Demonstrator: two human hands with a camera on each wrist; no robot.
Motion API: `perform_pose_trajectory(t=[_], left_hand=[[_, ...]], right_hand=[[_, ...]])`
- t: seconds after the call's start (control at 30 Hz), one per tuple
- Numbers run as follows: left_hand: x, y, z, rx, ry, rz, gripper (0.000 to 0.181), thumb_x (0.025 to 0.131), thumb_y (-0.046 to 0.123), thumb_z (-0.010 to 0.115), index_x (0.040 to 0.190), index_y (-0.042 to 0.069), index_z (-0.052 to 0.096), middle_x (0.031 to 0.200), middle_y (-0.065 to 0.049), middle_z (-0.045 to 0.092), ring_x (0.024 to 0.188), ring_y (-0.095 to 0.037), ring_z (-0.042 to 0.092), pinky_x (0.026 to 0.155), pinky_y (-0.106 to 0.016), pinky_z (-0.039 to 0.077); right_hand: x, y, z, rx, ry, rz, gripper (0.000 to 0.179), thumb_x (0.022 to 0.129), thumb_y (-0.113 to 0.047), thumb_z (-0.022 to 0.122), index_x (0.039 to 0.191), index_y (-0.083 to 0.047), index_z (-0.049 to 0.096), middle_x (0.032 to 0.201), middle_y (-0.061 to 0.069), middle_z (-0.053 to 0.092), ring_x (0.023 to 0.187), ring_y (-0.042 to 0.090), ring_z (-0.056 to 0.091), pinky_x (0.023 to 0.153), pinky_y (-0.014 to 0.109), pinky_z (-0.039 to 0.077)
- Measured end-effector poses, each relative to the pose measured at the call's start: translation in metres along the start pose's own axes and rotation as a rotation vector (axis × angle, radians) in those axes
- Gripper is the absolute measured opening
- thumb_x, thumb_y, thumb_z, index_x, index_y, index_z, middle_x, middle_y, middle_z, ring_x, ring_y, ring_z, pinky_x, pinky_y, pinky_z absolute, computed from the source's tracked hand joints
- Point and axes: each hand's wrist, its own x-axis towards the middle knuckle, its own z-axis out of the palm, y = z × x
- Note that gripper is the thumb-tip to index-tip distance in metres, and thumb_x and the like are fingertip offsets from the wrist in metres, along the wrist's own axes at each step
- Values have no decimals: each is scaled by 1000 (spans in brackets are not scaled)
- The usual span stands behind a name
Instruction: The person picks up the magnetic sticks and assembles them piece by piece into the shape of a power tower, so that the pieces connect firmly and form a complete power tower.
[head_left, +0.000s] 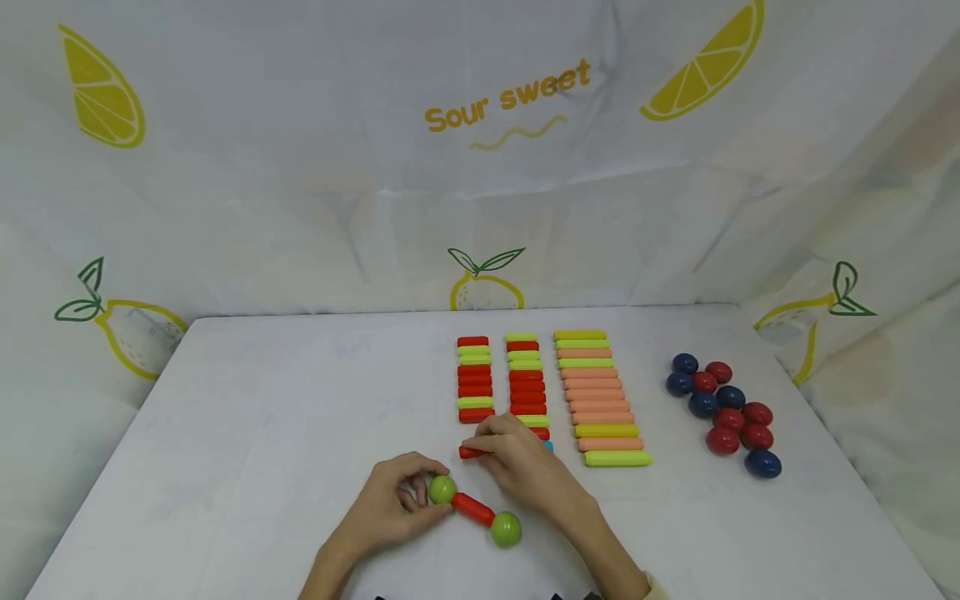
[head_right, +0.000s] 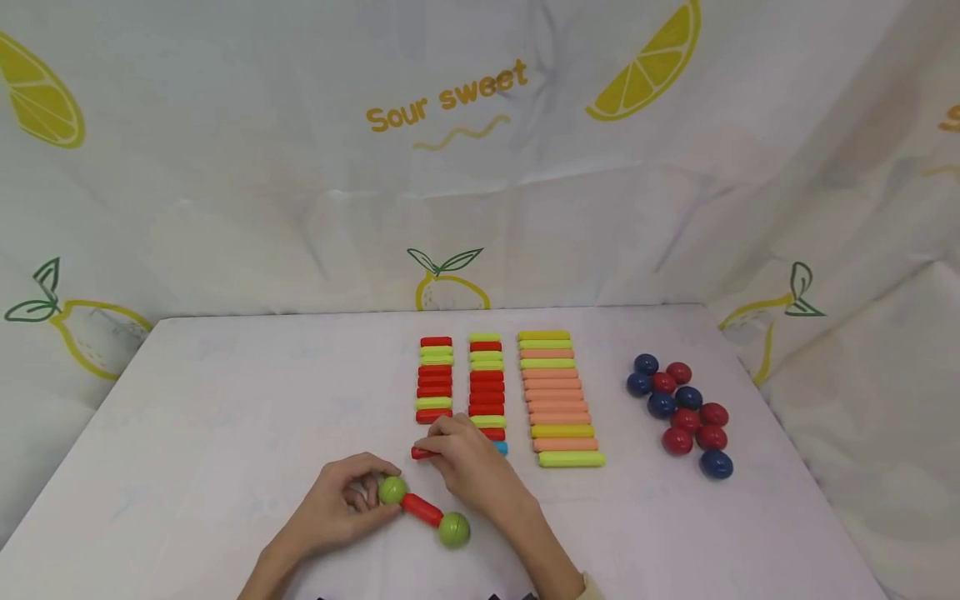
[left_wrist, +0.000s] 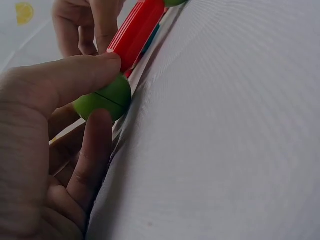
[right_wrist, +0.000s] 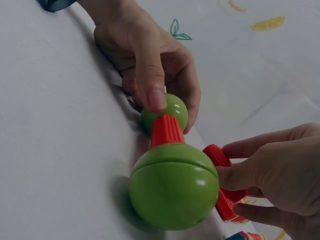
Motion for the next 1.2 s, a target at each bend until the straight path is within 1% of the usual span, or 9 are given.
perform_pose_trajectory(t=[0.17, 0.33, 0.57, 0.7, 0.87, 0.97, 1.07, 1.13, 1.2], left_hand=[[0, -1, 1, 13, 8, 26, 31, 78, 13, 88, 105, 13, 73, 75, -3, 65, 65, 3, 56, 53, -22, 56], [0, -1, 1, 9, 7, 33, 31, 79, 14, 88, 106, 13, 73, 77, -3, 66, 66, 2, 56, 53, -23, 56], [0, 0, 1, 2, 2, 35, 30, 79, 16, 89, 104, 14, 72, 76, -3, 65, 65, 2, 55, 52, -22, 55], [1, -1, 6, 31, 46, 122, 29, 79, 18, 88, 102, 15, 71, 79, -1, 66, 64, -1, 54, 49, -17, 50], [4, -2, 16, 146, 116, 245, 23, 83, 19, 85, 102, 18, 73, 75, 8, 60, 63, 0, 47, 53, -11, 42], [4, -1, 19, 187, 115, 216, 21, 84, 22, 85, 102, 20, 76, 69, 13, 53, 61, 4, 41, 55, -10, 37], [4, 0, 20, 208, 105, 146, 21, 82, 25, 86, 101, 20, 77, 67, 17, 49, 60, 6, 40, 53, -10, 35], [4, 2, 20, 217, 98, 99, 20, 82, 26, 86, 99, 19, 78, 67, 18, 49, 60, 6, 40, 53, -11, 36], [4, 3, 20, 223, 90, 53, 19, 81, 27, 86, 97, 20, 78, 68, 19, 49, 60, 6, 41, 53, -12, 37]], right_hand=[[0, -2, -3, 23, -102, -66, 21, 93, -8, 72, 112, -15, 79, 101, -4, 69, 101, 10, 58, 89, 21, 56], [0, -5, -6, 41, -175, -78, 20, 94, -10, 72, 112, -15, 80, 101, -5, 69, 101, 8, 58, 90, 19, 55], [-1, -6, -8, 52, -222, -90, 18, 95, -11, 71, 110, -14, 80, 103, -4, 70, 101, 7, 58, 89, 17, 55], [-1, -5, -7, 68, -234, -111, 19, 94, -11, 72, 112, -14, 80, 106, -3, 69, 102, 8, 60, 90, 16, 55], [-2, -3, -6, 82, -249, -115, 23, 94, -12, 73, 117, -14, 78, 108, -3, 68, 101, 8, 60, 88, 15, 54], [-2, -3, -7, 79, -264, -109, 26, 95, -14, 73, 120, -15, 77, 109, -4, 68, 102, 6, 60, 88, 15, 54], [-3, -1, -13, 63, -253, -99, 26, 94, -15, 74, 120, -17, 77, 109, -5, 68, 103, 7, 60, 89, 17, 55], [-5, 4, -23, 39, -202, -65, 26, 93, -17, 76, 118, -18, 77, 110, -5, 69, 104, 8, 61, 89, 21, 56], [-9, 13, -39, 14, -109, 15, 25, 91, -17, 77, 117, -18, 78, 112, -4, 70, 105, 12, 62, 89, 28, 59]])
